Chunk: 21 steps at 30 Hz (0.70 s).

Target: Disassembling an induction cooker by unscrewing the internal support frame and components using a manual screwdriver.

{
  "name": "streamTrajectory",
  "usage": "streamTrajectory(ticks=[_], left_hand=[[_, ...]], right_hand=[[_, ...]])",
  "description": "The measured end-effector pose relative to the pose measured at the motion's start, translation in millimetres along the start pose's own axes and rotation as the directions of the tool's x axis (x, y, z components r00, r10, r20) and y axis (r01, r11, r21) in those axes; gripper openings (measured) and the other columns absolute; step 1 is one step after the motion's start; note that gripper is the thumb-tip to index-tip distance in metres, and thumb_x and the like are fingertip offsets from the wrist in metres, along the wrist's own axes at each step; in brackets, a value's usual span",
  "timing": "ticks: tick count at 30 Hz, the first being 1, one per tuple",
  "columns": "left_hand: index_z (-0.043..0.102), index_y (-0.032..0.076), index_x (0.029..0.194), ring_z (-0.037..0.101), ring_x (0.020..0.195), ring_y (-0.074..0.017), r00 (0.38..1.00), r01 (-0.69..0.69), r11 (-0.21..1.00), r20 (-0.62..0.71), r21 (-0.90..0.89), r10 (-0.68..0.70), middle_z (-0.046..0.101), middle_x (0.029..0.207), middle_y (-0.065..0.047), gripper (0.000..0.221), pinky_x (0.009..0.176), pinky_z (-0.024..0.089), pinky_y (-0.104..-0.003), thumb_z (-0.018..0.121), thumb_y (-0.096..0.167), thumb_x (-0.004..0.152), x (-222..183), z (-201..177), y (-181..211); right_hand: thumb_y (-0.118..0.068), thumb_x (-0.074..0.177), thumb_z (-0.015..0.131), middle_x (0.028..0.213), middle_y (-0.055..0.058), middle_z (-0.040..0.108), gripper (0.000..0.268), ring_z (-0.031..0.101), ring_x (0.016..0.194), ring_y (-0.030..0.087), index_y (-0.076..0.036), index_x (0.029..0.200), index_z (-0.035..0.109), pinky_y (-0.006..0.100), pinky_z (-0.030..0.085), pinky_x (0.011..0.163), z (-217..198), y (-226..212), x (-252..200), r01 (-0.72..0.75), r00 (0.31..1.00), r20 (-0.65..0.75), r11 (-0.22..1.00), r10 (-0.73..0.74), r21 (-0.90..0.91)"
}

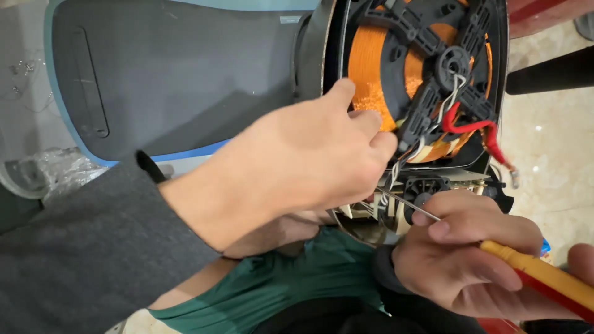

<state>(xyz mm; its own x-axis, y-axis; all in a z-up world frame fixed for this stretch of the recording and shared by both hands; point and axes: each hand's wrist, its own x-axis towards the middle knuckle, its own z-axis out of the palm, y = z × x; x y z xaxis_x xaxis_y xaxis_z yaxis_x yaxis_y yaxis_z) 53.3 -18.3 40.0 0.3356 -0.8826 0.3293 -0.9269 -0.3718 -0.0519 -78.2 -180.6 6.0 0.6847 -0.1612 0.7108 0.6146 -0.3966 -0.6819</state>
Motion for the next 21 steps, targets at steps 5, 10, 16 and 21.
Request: streamTrajectory(ticks=[5, 10, 16, 21], left_hand=[[0.076, 0.021, 0.092, 0.065, 0.094, -0.0249, 0.983, -0.031, 0.999, -0.18, -0.028, 0.026, 0.059, 0.099, 0.0, 0.013, 0.109, 0.054, -0.053, 0.071, 0.024, 0.104, -10.6, 7.1, -11.5], [0.077, 0.023, 0.1, 0.064, 0.11, -0.0209, 0.979, -0.032, 0.996, -0.199, 0.086, 0.049, 0.062, 0.111, 0.002, 0.009, 0.108, 0.058, -0.047, 0.071, 0.026, 0.106, -16.6, 4.2, -15.8], [0.078, 0.022, 0.104, 0.065, 0.11, -0.0221, 0.98, -0.03, 0.997, -0.195, 0.067, 0.043, 0.063, 0.114, 0.002, 0.007, 0.118, 0.055, -0.05, 0.073, 0.026, 0.107, -19.6, 2.2, -18.7], [0.081, 0.021, 0.101, 0.065, 0.108, -0.0206, 0.98, -0.011, 0.998, -0.199, 0.055, 0.022, 0.062, 0.11, 0.002, 0.006, 0.115, 0.059, -0.048, 0.075, 0.024, 0.103, -17.7, 0.3, -17.8]], right_hand=[[-0.013, 0.128, 0.039, 0.1, 0.021, 0.058, 0.033, 0.062, 0.07, 0.035, -0.025, 0.157, 0.047, 0.049, 0.064, 0.075, 15.7, -10.0, -9.8, -0.007, 1.0, 0.025, 1.0, 0.007, 0.024], [-0.008, 0.127, 0.038, 0.101, 0.022, 0.058, 0.04, 0.064, 0.071, 0.036, -0.026, 0.162, 0.048, 0.05, 0.066, 0.076, -37.8, -7.2, -1.2, -0.034, 0.998, 0.051, 0.999, 0.033, 0.026], [-0.003, 0.127, 0.037, 0.101, 0.024, 0.059, 0.05, 0.066, 0.071, 0.038, -0.028, 0.169, 0.048, 0.051, 0.067, 0.077, -57.0, -4.3, 7.2, -0.065, 0.996, 0.066, 0.998, 0.064, 0.011], [-0.001, 0.105, 0.056, 0.112, 0.021, 0.071, 0.06, 0.083, 0.093, 0.027, -0.025, 0.154, 0.03, 0.044, 0.076, 0.095, -54.1, 5.4, 32.0, -0.024, 0.924, 0.383, 0.999, 0.013, 0.025]])
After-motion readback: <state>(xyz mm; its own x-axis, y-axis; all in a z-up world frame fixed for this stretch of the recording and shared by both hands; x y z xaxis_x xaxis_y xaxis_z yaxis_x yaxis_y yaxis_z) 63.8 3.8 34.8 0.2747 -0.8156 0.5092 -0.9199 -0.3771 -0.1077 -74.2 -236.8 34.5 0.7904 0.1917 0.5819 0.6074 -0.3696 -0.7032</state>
